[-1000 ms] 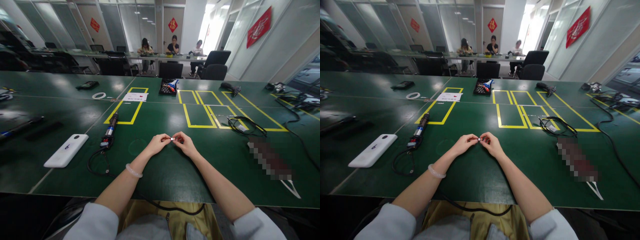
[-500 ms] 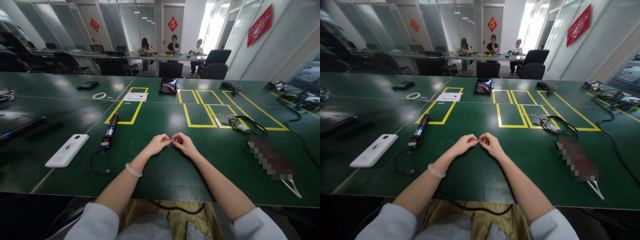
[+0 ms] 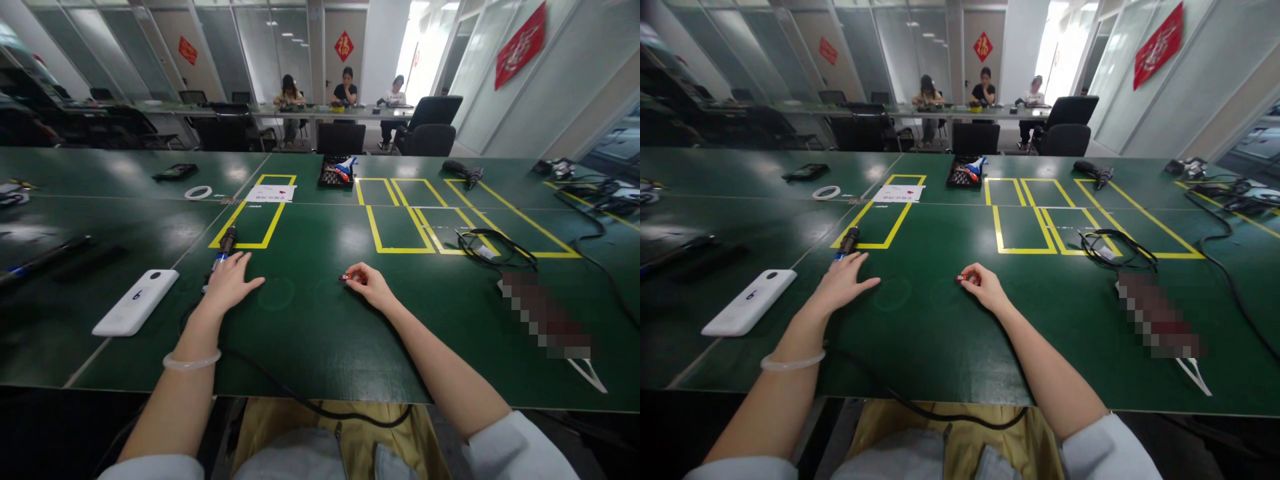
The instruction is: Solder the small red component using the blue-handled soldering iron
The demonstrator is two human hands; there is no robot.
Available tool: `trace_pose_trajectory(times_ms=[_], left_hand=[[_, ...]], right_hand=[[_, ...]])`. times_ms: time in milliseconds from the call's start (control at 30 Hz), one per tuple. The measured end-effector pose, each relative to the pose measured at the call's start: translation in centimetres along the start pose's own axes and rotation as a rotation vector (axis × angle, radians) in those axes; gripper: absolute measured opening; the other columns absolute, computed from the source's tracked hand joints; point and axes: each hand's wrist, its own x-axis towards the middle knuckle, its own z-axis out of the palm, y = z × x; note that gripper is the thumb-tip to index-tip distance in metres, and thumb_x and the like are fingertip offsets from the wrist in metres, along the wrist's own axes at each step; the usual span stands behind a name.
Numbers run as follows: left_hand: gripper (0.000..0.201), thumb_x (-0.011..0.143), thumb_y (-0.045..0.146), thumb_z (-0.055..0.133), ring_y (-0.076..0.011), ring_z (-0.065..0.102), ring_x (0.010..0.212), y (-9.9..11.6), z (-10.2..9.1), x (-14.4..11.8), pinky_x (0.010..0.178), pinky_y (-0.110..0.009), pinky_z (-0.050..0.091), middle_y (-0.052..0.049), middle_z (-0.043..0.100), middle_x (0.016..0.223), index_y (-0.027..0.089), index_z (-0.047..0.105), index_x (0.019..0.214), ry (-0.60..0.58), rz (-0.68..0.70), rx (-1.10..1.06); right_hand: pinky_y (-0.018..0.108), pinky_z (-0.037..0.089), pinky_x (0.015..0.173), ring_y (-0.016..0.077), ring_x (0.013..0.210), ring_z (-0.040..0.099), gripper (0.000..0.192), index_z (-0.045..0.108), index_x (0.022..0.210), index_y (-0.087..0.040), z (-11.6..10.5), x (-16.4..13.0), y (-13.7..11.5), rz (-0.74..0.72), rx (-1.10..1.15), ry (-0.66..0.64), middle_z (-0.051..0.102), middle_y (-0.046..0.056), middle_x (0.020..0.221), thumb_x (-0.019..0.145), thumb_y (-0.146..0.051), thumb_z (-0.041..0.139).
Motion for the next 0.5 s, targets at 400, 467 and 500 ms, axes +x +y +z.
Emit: trace_pose_trajectory(times_ms=[400, 467, 500], left_hand=[[0.102, 0.07, 0.045, 0.058, -0.0339, 0.016, 0.144, -8.6, 0.6, -0.7, 0.117, -0.046, 0.018, -0.02, 0.016, 0.156, 0.008, 0.007, 0.15, -0.147, -0.044, -0.164], [0.1, 0.068, 0.04, 0.058, -0.0338, 0.017, 0.144, -8.2, 0.7, -0.5, 0.117, -0.046, 0.019, -0.018, 0.019, 0.155, 0.009, 0.01, 0.15, -0.128, -0.018, -0.171], [0.098, 0.067, 0.038, 0.058, -0.0338, 0.019, 0.143, -7.8, 0.7, -0.3, 0.117, -0.047, 0.02, -0.018, 0.021, 0.154, 0.01, 0.012, 0.149, -0.116, -0.005, -0.168]], right_hand=[[0.024, 0.037, 0.053, 0.0106, 0.054, 0.046, 0.026, 0.059, 0.094, -0.018, 0.0, -0.1, 0.1, 0.007, 0.018, -0.003, 0.054, -0.004, 0.064, 0.076, -0.036, 0.065], [0.024, 0.037, 0.054, 0.0106, 0.055, 0.046, 0.026, 0.059, 0.094, -0.018, 0.1, 0.0, 0.3, 0.006, 0.02, -0.004, 0.054, -0.003, 0.065, 0.076, -0.036, 0.065], [0.023, 0.037, 0.054, 0.0105, 0.055, 0.046, 0.026, 0.059, 0.094, -0.018, 0.1, 0.0, 0.3, 0.005, 0.02, -0.002, 0.054, -0.003, 0.065, 0.076, -0.036, 0.065]])
